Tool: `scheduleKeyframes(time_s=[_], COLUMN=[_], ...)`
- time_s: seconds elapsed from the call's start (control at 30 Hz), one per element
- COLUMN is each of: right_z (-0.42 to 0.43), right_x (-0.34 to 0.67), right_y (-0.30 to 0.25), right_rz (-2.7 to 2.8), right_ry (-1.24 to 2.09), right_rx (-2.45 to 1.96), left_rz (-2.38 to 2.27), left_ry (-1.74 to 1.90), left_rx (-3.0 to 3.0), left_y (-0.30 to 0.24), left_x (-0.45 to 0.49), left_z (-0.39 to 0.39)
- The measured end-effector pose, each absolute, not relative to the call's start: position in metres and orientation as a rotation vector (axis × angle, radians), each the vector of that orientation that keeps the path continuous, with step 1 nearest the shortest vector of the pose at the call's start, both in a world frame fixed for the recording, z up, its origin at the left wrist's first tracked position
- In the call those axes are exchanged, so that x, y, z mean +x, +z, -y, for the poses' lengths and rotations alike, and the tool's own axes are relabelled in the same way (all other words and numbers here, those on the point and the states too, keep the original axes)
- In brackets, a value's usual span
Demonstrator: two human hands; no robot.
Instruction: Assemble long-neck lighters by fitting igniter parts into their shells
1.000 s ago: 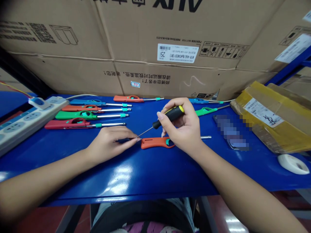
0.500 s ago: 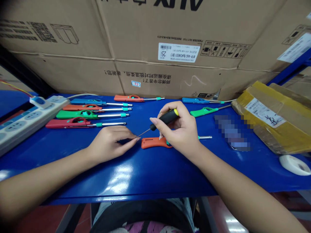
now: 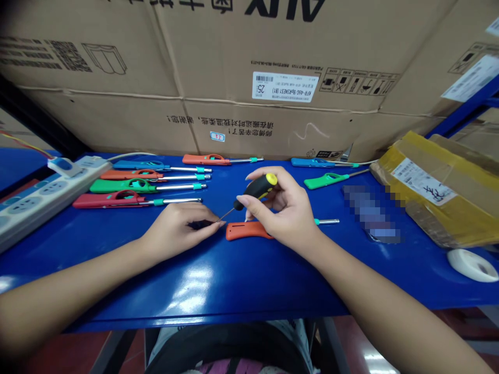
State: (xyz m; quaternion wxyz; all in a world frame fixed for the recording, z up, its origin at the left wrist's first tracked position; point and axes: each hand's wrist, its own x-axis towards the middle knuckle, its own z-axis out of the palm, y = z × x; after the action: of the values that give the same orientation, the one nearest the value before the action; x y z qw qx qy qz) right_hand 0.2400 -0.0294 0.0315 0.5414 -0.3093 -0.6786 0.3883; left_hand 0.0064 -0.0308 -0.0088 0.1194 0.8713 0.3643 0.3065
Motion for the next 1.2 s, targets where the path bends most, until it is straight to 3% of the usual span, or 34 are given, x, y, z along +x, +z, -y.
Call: scheduleKeyframes(time_s=[1.2], right_z=[0.025], right_x=[0.242], right_y=[0.023], right_rz=[1.742], right_ry=[0.863], right_rx=[-0.775], left_rz=[-0.999], left_ry=[0.825], left_rx=[2.394], left_y=[-0.023], left_x=[0.026], left_z=[0.034])
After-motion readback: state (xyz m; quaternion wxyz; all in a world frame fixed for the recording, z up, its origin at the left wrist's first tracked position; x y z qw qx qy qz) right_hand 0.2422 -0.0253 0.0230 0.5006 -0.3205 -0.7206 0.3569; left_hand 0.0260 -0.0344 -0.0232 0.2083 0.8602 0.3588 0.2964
